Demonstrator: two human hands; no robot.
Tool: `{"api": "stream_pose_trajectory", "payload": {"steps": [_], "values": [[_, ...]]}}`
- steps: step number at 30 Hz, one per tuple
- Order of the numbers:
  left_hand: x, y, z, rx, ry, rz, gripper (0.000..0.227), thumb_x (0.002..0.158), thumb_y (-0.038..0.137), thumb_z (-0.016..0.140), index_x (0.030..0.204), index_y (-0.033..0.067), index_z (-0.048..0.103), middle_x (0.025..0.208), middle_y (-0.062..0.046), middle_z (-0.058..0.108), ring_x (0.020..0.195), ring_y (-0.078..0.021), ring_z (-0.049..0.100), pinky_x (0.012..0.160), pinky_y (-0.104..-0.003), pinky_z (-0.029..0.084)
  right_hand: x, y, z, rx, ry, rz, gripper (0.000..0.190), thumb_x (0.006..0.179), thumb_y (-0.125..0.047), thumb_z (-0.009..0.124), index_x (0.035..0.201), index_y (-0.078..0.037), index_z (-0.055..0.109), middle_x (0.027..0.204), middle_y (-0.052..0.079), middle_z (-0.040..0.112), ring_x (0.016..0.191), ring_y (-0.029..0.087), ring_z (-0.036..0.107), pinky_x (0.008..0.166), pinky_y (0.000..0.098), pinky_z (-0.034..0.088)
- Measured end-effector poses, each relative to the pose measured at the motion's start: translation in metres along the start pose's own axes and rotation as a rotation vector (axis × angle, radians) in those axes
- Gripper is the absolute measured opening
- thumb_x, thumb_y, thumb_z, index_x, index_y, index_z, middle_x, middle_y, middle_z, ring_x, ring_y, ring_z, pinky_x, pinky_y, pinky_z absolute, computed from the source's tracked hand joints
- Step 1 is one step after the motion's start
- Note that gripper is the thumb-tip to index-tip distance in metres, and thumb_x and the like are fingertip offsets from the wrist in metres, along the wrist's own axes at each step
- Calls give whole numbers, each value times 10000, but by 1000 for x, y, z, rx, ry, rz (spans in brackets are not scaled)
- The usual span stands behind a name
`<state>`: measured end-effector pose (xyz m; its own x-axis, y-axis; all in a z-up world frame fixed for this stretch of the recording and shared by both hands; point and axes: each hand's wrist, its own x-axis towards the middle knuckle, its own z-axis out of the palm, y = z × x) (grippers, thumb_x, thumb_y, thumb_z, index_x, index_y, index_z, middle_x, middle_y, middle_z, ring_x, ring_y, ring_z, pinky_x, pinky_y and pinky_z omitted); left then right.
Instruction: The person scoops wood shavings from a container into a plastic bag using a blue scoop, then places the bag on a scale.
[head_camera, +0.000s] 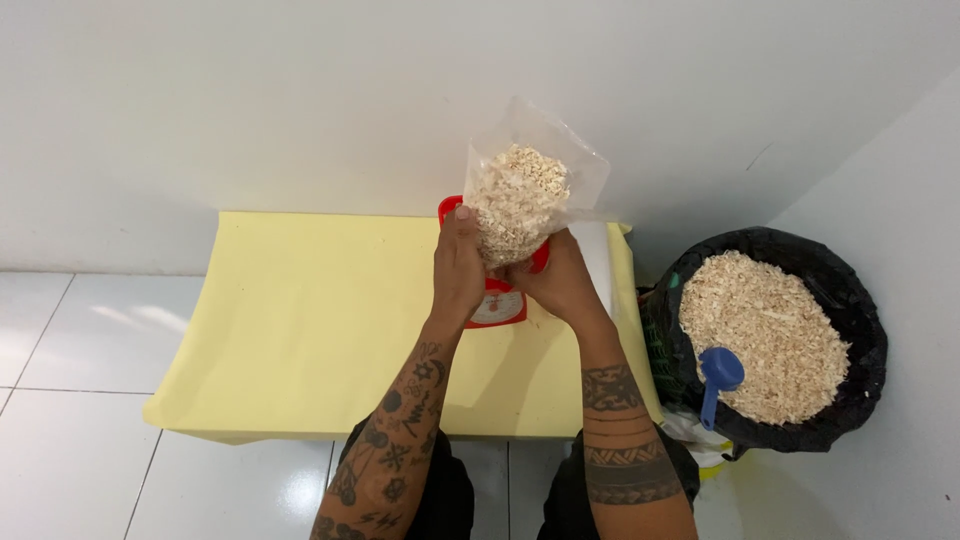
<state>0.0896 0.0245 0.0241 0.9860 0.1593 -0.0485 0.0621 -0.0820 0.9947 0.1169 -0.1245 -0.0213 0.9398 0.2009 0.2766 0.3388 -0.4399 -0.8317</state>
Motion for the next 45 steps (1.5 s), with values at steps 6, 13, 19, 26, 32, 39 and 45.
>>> {"api": "stream_pose_trajectory", "payload": {"steps": [6,13,19,26,32,39,45], "values": [[-15,11,-4,12,39,44,870,1024,678,194,1573,19,341,1597,-299,333,1512,-464,251,1260,-566,124,-7,-21,-8,30,-113,301,979,769,-294,816,1519,67,300,1503,352,443,1427,527,396,1187,653,325],[-17,2,-9,36,57,55,824,1030,669,195,1527,51,417,1533,-308,422,1473,-479,324,1248,-580,182,-14,-26,-22,38,-100,263,1055,775,-178,793,1578,56,150,1563,369,354,1491,524,295,1206,648,284],[-20,6,-9,61,76,54,797,1030,659,214,1497,54,440,1498,-313,454,1453,-497,341,1236,-586,215,-23,-18,-37,29,-79,263,1072,775,-162,836,1574,72,161,1553,385,358,1478,532,317,1194,634,319],[-10,-2,-19,64,145,101,820,1035,672,188,1473,34,461,1439,-327,488,1426,-514,384,1203,-619,246,-27,26,-49,199,-50,233,1117,849,-289,856,1592,46,92,1565,394,318,1468,558,309,1157,659,326],[39,-63,-32,-112,392,97,542,1072,530,351,1260,97,618,1190,-122,642,1083,-250,642,853,-341,530,-25,58,-62,539,162,432,783,1007,-389,691,1571,9,321,1494,298,458,1383,448,500,1096,563,427],[60,-94,-65,-442,483,-133,500,1011,544,376,1084,122,633,898,21,620,791,-112,617,611,-237,457,-23,116,-67,746,298,654,444,1045,-439,602,1318,-89,577,1120,50,666,1003,210,691,847,341,496],[78,-142,-83,-564,522,-297,561,956,642,404,1072,146,639,869,-3,667,738,-148,672,641,-303,484,-23,170,-57,824,308,802,381,991,-488,675,1135,-136,656,982,29,709,865,194,705,739,324,506]]}}
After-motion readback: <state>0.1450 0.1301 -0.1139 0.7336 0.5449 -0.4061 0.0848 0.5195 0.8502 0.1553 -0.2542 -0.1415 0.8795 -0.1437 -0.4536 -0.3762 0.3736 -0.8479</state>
